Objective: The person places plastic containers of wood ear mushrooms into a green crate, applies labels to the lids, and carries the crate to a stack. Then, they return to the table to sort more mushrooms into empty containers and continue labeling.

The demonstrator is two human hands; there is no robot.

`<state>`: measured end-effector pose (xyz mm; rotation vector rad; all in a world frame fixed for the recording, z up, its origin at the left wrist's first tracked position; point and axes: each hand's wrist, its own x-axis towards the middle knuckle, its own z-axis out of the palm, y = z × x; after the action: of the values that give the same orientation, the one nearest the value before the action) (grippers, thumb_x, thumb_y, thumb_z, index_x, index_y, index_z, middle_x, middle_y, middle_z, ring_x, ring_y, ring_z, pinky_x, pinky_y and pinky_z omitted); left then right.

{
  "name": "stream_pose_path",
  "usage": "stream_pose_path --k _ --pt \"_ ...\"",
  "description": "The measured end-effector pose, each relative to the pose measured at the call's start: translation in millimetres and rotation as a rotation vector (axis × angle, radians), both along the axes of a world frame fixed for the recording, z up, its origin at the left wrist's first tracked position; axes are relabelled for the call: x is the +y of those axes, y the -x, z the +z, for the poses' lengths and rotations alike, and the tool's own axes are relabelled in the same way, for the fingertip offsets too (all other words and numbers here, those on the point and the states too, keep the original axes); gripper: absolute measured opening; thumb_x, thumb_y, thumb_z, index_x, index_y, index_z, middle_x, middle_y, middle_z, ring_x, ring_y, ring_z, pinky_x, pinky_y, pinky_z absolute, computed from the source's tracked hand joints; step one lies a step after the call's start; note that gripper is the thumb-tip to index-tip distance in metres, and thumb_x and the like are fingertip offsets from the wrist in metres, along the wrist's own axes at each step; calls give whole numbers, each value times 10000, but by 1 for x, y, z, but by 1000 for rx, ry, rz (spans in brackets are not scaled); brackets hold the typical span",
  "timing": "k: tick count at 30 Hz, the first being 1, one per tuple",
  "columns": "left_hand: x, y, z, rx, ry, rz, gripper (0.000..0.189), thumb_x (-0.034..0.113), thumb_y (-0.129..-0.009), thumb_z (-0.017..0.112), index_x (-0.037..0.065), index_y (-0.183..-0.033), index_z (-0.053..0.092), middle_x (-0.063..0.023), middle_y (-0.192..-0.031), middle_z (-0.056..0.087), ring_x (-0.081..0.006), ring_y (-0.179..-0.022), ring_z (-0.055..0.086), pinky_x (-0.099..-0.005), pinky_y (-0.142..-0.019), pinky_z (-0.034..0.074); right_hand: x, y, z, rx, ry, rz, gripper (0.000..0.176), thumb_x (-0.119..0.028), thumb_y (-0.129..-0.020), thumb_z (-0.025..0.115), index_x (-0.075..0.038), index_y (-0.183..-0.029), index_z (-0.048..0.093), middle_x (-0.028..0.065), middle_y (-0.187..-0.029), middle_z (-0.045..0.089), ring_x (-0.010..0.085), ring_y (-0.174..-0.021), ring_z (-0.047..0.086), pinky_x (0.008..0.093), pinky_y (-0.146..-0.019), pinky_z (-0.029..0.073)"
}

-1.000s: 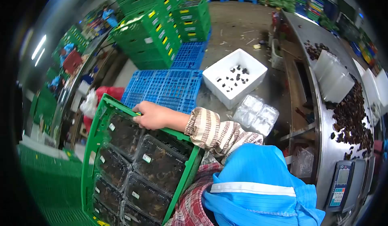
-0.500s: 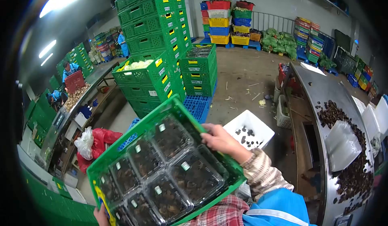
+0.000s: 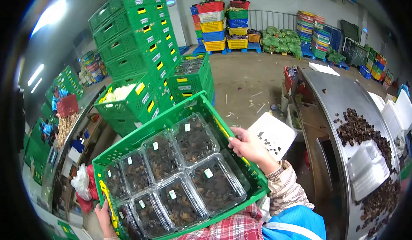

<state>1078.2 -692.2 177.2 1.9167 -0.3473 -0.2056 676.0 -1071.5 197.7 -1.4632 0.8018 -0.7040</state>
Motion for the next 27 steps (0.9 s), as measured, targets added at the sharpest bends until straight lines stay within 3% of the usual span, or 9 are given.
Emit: stream_pose_path --k 7,11,20,27 --pt "-122 41 -21 -56 -70 91 150 129 -800 605 -4 -791 537 -2 -651 503 -69 -548 437 -227 -482 343 -158 4 2 86 -9 117 412 -104 -865 498 32 -1247 429 14 -717 531 62 -530 449 207 -475 401" --pt "-169 79 6 11 -32 192 183 141 -808 610 -32 -833 553 -12 -688 529 -76 -590 460 -234 -523 369 -220 -10 -10 58 -50 190 437 -100 -872 494 30 -1276 395 15 -710 522 50 -528 440 204 -466 397" --pt "-261 54 -3 -54 -128 275 207 157 -817 608 -43 -837 558 -18 -688 529 -75 -609 439 -240 -535 365 -362 -74 -52 -34 -172 254 476 -61 -840 515 87 -1268 368 58 -700 559 64 -493 466 203 -438 403" --pt "-345 -19 -25 -39 7 306 181 171 -822 606 -2 -819 553 13 -628 489 -55 -530 395 -225 -461 313 -449 -141 -19 57 -39 244 442 -74 -860 492 48 -1271 387 41 -697 541 59 -498 464 206 -427 392"
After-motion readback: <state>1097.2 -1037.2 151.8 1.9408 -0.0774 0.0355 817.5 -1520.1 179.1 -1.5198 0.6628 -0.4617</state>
